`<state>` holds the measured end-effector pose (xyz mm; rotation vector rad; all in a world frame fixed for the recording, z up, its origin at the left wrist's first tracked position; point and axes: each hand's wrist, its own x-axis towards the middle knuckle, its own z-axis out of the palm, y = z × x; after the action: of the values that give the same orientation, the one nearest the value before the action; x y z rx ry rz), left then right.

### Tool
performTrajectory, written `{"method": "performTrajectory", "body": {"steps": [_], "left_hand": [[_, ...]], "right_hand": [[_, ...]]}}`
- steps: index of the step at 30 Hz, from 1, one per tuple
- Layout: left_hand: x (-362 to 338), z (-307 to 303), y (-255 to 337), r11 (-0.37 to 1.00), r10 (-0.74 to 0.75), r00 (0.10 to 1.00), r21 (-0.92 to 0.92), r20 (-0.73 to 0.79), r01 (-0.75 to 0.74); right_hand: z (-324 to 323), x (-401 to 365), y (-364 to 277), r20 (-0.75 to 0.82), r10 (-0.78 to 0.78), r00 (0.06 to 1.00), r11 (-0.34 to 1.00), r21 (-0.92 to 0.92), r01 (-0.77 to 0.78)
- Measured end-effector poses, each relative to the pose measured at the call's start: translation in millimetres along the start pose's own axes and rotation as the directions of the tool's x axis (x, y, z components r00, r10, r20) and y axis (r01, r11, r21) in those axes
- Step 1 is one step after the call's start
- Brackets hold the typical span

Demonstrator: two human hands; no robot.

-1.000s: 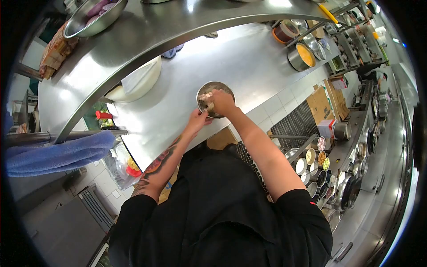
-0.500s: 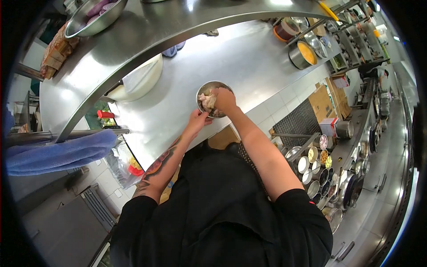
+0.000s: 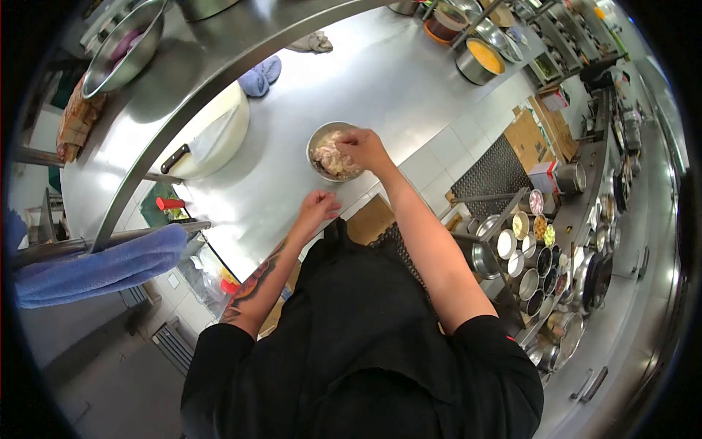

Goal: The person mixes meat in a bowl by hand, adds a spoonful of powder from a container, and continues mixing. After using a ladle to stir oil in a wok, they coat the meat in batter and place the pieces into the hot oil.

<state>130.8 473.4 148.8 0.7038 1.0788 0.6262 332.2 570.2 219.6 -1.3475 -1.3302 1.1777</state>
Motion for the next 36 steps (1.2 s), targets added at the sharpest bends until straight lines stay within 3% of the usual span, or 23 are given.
{"method": "performTrajectory", "body": {"steps": [1,2,4,8,12,14,16,19,24,28,29,30,32,34,36], "left_hand": [[-4,0,-4,1.000,0.002,1.000,0.011,0.005,-0.002],[-9,1,-10,0.998,0.004,0.999,0.056,0.046,-0.006],[-23,2,-21,0.994,0.002,0.996,0.113,0.091,-0.012],[-35,21,-33,0.977,-0.086,0.988,0.204,0.125,0.059],[-34,62,-45,0.951,-0.137,0.963,0.303,0.232,0.062],[-29,91,-60,0.924,-0.162,0.935,0.380,0.316,0.031],[-26,135,-77,0.852,-0.233,0.898,0.524,0.374,0.003],[-32,203,-125,0.761,-0.343,0.813,0.646,0.470,-0.053],[-108,338,-231,0.643,-0.530,0.561,0.733,0.636,-0.222],[-209,441,-318,0.508,-0.762,0.126,0.708,0.635,-0.491],[-239,462,-341,0.530,-0.778,-0.016,0.642,0.628,-0.555],[-266,482,-366,0.507,-0.770,-0.136,0.467,0.624,-0.724],[-344,518,-391,0.537,-0.767,-0.306,0.303,0.563,-0.788],[-400,542,-443,0.536,-0.755,-0.409,0.124,0.513,-0.835],[-445,550,-512,0.453,-0.817,-0.376,0.084,0.438,-0.887]], "right_hand": [[-6,-6,4,0.069,0.173,0.982,0.970,0.160,-0.182],[-14,-21,8,0.006,0.313,0.950,0.878,0.380,-0.292],[-41,-57,-1,-0.017,0.444,0.896,0.730,0.587,-0.351],[-119,-168,21,-0.050,0.415,0.908,0.557,0.803,-0.211],[-180,-323,35,-0.312,0.444,0.840,0.589,0.808,-0.011],[-197,-419,37,-0.477,0.479,0.737,0.640,0.765,0.079],[-195,-513,34,-0.639,0.537,0.551,0.668,0.721,0.184],[-161,-652,27,-0.754,0.597,0.274,0.677,0.657,0.332],[-69,-825,25,-0.756,0.641,-0.136,0.702,0.505,0.502],[0,-890,18,-0.669,0.578,-0.468,0.800,0.348,0.489],[15,-901,18,-0.618,0.559,-0.553,0.825,0.343,0.450],[30,-909,22,-0.578,0.543,-0.609,0.838,0.317,0.445],[60,-920,36,-0.477,0.544,-0.690,0.839,0.296,0.457],[85,-920,39,-0.332,0.528,-0.781,0.845,0.296,0.445],[108,-916,45,-0.249,0.531,-0.810,0.843,0.251,0.475]]}}
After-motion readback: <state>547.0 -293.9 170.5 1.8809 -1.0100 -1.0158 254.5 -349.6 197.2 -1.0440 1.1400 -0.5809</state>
